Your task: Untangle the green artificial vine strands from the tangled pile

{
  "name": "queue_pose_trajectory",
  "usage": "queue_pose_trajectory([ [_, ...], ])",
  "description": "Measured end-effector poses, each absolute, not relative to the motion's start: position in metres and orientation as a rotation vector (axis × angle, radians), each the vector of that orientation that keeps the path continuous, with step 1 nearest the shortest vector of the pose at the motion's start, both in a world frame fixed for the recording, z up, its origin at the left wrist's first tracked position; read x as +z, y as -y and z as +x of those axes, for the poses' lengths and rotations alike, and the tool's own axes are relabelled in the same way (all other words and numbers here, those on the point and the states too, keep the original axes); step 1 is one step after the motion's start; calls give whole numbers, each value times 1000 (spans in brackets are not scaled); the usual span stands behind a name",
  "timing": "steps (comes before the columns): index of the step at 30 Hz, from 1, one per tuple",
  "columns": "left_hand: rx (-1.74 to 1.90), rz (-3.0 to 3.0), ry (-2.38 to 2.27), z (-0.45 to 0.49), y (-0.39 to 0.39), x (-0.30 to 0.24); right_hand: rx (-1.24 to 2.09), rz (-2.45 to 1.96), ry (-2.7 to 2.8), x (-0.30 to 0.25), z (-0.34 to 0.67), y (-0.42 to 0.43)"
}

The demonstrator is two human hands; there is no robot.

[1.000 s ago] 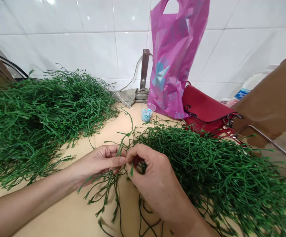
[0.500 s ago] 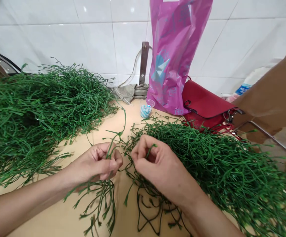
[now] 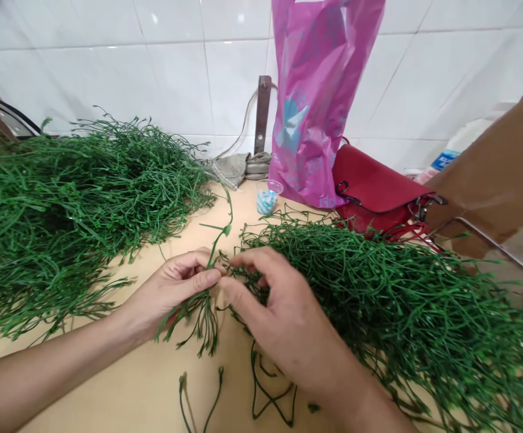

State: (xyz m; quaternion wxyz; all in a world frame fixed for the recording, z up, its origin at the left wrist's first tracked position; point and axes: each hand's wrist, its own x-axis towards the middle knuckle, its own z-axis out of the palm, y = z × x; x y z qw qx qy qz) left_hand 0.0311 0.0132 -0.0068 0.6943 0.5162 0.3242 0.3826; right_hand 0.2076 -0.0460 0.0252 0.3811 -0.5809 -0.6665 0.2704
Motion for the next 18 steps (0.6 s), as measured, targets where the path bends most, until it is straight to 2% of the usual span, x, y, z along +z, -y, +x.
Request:
queue_pose_trajectory([
  [4, 904, 1181, -675, 32, -10, -11, 1226, -1320, 1522, 15, 192, 47],
  [8, 833, 1148, -636, 30, -13, -15, 1438, -1175, 1314, 13, 194, 46],
  [12, 696, 1062, -547, 32, -14, -12, 1418, -1299, 1352, 17, 196, 48],
  [18, 586, 834, -538, 33, -12, -6, 1072, -1327, 1832, 22, 192, 49],
])
